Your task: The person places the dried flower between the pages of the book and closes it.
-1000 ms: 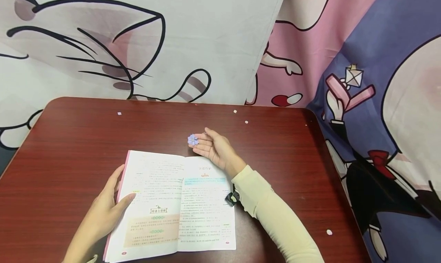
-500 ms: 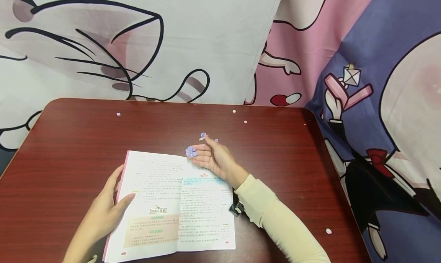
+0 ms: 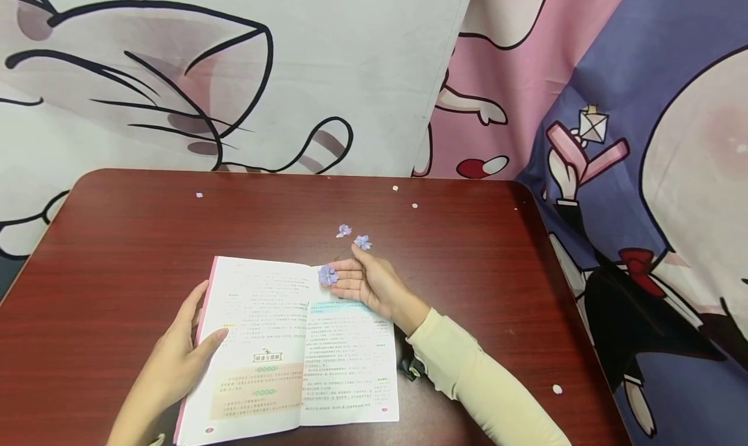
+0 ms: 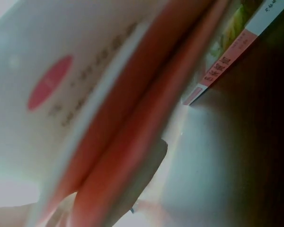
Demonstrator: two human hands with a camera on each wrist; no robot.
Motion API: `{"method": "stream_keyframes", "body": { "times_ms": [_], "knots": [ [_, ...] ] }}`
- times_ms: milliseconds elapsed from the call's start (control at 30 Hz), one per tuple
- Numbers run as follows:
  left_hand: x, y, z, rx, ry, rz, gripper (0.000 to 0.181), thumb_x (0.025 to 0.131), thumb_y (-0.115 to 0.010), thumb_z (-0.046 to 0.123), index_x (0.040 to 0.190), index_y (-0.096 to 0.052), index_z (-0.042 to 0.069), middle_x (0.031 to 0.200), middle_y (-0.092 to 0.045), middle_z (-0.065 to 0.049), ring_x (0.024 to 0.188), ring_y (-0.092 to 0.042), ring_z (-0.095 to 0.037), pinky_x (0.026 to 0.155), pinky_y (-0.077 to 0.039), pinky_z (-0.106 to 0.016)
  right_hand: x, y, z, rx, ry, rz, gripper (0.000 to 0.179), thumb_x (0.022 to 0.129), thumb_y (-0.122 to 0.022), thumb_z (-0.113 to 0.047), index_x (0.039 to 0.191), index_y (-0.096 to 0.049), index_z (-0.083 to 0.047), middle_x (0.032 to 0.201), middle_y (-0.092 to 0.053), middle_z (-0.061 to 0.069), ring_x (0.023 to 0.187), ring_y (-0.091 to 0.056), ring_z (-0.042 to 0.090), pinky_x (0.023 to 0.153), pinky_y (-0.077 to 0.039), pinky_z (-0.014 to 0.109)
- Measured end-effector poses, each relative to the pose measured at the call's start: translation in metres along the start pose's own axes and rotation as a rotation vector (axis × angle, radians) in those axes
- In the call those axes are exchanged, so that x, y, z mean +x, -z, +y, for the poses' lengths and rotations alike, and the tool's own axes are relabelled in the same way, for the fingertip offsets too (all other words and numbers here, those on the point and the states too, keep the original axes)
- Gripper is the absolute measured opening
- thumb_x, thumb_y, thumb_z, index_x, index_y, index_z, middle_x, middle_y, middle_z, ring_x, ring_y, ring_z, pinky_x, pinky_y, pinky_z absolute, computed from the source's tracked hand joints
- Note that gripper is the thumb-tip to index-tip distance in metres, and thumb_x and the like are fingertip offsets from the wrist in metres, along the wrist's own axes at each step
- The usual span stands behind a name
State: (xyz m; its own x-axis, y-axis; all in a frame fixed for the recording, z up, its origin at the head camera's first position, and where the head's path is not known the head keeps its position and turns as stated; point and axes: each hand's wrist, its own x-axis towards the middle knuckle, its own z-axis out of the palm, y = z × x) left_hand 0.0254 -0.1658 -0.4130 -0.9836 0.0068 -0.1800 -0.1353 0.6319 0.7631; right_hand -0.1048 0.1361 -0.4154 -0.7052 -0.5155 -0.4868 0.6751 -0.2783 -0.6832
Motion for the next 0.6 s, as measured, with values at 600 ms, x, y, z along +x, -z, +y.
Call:
{"method": "stream_keyframes", "body": {
  "times_ms": [600],
  "knots": [
    [0.001, 0.001, -0.002, 0.032, -0.016, -0.008, 0.085, 0.098, -0.059, 0.002, 0.160, -0.001, 0.003, 0.145, -0.039, -0.041, 0.114, -0.055, -0.059, 0.088, -0.048, -0.070, -0.013, 0.009, 0.014, -0.091, -0.038, -0.080, 0.053, 0.111, -0.036, -0.032, 0.118, -0.060, 0.015, 0.087, -0.076, 0.011, 0.076, -0.075, 0.015, 0.082, -0.061, 0.033]
  ]
}}
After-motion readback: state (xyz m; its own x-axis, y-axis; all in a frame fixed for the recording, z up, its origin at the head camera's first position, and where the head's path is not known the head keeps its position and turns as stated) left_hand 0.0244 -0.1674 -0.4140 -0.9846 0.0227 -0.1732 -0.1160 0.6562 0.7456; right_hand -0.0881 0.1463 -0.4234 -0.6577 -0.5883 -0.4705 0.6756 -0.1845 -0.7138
